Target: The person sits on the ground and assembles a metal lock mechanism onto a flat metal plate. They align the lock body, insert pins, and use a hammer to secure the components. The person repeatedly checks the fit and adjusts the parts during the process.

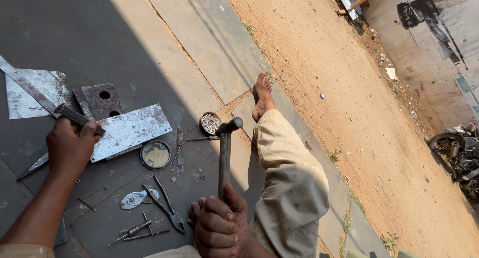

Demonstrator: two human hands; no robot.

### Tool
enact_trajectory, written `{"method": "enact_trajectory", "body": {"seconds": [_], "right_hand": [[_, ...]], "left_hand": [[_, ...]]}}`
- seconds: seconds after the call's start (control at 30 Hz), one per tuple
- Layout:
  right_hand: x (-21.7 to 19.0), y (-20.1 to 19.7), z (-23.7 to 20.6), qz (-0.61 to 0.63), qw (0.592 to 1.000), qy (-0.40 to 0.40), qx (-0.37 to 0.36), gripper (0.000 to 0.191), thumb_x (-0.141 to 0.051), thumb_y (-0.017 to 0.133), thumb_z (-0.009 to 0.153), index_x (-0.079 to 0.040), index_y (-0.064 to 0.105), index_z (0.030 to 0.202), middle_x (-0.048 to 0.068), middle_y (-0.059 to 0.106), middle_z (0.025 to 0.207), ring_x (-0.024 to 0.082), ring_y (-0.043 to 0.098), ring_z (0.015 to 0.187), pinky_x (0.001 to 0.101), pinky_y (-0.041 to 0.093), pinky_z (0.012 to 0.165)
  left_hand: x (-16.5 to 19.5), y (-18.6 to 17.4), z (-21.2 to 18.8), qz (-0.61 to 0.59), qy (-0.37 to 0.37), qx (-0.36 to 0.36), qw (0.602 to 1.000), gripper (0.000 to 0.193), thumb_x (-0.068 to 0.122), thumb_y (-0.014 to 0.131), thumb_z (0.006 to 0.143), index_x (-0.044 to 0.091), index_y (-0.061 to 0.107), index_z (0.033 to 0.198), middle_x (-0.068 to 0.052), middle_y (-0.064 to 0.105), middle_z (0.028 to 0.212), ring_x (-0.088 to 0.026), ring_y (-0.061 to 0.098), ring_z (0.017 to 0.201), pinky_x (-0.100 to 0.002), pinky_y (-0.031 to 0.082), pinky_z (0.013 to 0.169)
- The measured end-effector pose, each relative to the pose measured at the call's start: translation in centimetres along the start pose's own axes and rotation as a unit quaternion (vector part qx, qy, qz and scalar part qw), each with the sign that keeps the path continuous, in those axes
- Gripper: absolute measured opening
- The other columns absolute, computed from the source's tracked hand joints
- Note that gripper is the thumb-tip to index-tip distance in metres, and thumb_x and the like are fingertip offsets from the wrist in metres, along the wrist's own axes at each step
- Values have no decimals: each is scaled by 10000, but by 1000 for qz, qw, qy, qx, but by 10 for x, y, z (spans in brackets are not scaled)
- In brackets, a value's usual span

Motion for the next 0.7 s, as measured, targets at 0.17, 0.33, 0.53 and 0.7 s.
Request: {"method": "enact_trajectory", "body": {"seconds": [0.17, 0.33, 0.53, 0.7], "right_hand": [[2, -60, -30, 26, 989, 44, 138, 537, -463, 467, 1084, -100, 416, 691, -14, 343, 484, 79, 330, 362, 231, 263, 332], [-5, -149, -73, -141, 931, 138, 309, 501, -456, 537, 1142, -108, 441, 795, -14, 387, 601, 73, 363, 476, 219, 282, 411], [-23, -221, -90, -586, 590, 304, 465, 449, -522, 655, 1013, -78, 654, 1078, -9, 622, 864, 22, 546, 856, 121, 266, 784], [-13, -225, -86, -615, 531, 383, 439, 695, -606, 644, 955, -37, 610, 1353, 116, 696, 1147, 184, 658, 1192, 293, 456, 1046]], "left_hand": [[-4, 0, -1, 8, -11, 2, 1000, 182, 136, 663, 1047, -42, 626, 1060, -173, 760, 956, -219, 762, 825, -332, 581, 702], [-5, 0, 0, -26, -7, 4, 1000, 174, 106, 669, 1019, -51, 618, 1075, -168, 751, 975, -207, 758, 827, -317, 601, 677], [-6, 3, 2, -66, 5, 8, 998, 186, 97, 660, 995, -55, 602, 1085, -146, 747, 981, -194, 758, 842, -305, 625, 673], [-9, 3, 2, -68, -3, 18, 998, 185, 100, 655, 987, -51, 610, 1084, -137, 751, 982, -175, 753, 840, -295, 635, 674]]}}
Point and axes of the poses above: each hand's wrist, its own z-axis towards the middle knuckle, its own y-axis out of the palm, x = y × z, the point moved 5 cm from there along z, towards the middle knuckle
